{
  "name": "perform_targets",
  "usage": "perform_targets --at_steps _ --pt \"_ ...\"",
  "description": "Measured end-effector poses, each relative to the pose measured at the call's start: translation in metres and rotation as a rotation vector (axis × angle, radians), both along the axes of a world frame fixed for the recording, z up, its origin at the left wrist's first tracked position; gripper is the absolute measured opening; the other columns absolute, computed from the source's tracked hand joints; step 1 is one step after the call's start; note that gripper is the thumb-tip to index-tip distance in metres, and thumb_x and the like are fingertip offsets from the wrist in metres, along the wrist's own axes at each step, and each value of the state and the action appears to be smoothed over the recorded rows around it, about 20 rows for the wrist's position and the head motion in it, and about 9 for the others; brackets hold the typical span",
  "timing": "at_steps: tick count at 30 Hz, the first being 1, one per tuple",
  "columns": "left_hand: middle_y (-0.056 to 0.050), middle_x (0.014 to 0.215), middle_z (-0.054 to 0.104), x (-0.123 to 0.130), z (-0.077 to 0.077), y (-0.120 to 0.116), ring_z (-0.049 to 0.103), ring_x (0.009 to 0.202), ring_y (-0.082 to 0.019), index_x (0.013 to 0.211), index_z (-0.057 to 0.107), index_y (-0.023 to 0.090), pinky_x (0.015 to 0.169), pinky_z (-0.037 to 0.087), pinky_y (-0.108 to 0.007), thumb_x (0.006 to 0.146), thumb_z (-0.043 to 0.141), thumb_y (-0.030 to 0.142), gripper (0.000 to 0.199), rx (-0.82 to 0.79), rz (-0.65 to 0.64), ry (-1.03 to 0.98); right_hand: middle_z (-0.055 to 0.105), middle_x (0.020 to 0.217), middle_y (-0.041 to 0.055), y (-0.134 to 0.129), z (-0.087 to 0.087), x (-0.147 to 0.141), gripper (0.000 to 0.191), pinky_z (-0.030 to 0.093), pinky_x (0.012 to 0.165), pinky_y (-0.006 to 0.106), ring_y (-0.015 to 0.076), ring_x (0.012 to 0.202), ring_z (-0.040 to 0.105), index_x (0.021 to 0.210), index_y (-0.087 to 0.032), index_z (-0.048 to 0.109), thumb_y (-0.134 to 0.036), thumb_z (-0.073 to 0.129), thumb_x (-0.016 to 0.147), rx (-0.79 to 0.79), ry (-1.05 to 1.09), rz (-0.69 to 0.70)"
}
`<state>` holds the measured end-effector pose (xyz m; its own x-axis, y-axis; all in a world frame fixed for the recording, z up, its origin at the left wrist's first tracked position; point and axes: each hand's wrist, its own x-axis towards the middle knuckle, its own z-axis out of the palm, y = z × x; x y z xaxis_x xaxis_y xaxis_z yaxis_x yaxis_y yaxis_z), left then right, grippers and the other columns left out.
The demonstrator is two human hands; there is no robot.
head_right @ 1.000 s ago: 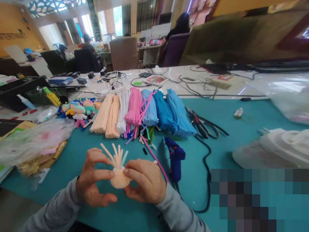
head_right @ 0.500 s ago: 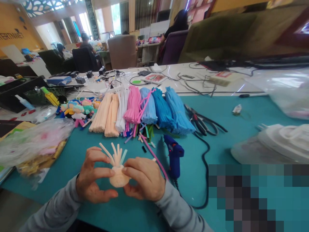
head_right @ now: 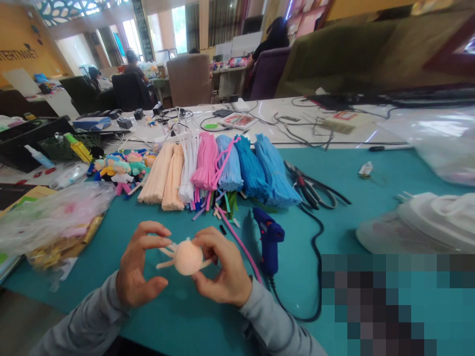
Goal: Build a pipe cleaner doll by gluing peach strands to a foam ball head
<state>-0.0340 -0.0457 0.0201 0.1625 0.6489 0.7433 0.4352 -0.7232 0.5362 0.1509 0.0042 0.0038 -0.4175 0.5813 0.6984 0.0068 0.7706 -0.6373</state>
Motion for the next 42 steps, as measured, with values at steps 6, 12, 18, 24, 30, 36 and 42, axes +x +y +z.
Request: perform_targets --at_steps 6,12,18,24,30,36,42 --pt "-0.007 0.094 0.059 -0.001 0.001 0.004 0.054 0.094 -0.022 0.095 0.06 0.02 0.082 0.044 -0.038 0.079 0.057 0.029 0.018 -0.284 -0.013 -0.289 0.057 0.076 0.0011 0.006 -0.004 -0.003 0.047 0.042 0.059 0.025 0.0133 0.063 0.052 0.092 -0.018 0.053 -0.054 0.072 0.068 -0.788 0.165 0.337" --pt "-0.005 0.08 0.061 -0.003 0.006 0.01 0.056 0.08 -0.019 0.079 0.064 0.017 0.074 0.044 -0.032 0.075 0.062 0.028 0.012 -0.632 -0.072 -0.496 0.059 0.074 0.0011 0.011 -0.004 -0.005 0.048 0.037 0.055 0.022 0.0113 0.062 0.05 0.086 -0.016 0.056 -0.054 0.074 0.062 -0.926 0.186 0.45" --pt "-0.002 0.068 0.059 0.001 0.009 0.011 0.049 0.066 -0.015 0.068 0.065 0.016 0.06 0.038 -0.027 0.066 0.068 0.032 0.016 -0.926 -0.165 -0.646 0.055 0.068 -0.001 0.01 -0.012 -0.006 0.05 0.018 0.04 0.017 0.0051 0.046 0.029 0.088 -0.016 0.055 -0.054 0.072 0.061 -1.013 0.214 0.551" --pt "0.001 0.057 0.054 0.009 0.011 0.011 0.043 0.057 -0.011 0.055 0.063 0.015 0.058 0.033 -0.026 0.058 0.075 0.031 0.02 -1.16 -0.254 -0.744 0.058 0.071 0.0008 0.01 -0.01 -0.005 0.047 0.033 0.048 0.019 0.0092 0.055 0.046 0.088 -0.016 0.057 -0.048 0.076 0.059 -1.024 0.236 0.588" --pt "0.001 0.051 0.053 0.014 0.004 0.013 0.041 0.049 -0.008 0.06 0.065 0.012 0.053 0.031 -0.024 0.05 0.081 0.028 0.024 -1.375 -0.337 -0.934 0.06 0.075 0.0009 0.012 -0.011 -0.003 0.045 0.039 0.056 0.022 0.0116 0.063 0.053 0.09 -0.016 0.056 -0.044 0.078 0.062 -0.995 0.235 0.618" --pt "0.001 0.05 0.051 0.016 -0.003 0.013 0.039 0.047 -0.006 0.053 0.061 0.012 0.047 0.029 -0.02 0.05 0.082 0.027 0.026 -1.481 -0.451 -1.098 0.061 0.076 0.0011 0.014 -0.011 -0.005 0.05 0.041 0.059 0.023 0.0122 0.066 0.056 0.091 -0.016 0.054 -0.049 0.078 0.062 -0.95 0.197 0.652" --pt "0.002 0.046 0.048 0.018 -0.004 0.013 0.039 0.044 -0.005 0.047 0.056 0.012 0.045 0.031 -0.018 0.049 0.082 0.024 0.029 -1.549 -0.473 -1.176 0.06 0.077 0.0013 0.013 -0.009 -0.003 0.049 0.04 0.059 0.023 0.0118 0.066 0.054 0.091 -0.016 0.054 -0.051 0.076 0.064 -0.909 0.143 0.623"
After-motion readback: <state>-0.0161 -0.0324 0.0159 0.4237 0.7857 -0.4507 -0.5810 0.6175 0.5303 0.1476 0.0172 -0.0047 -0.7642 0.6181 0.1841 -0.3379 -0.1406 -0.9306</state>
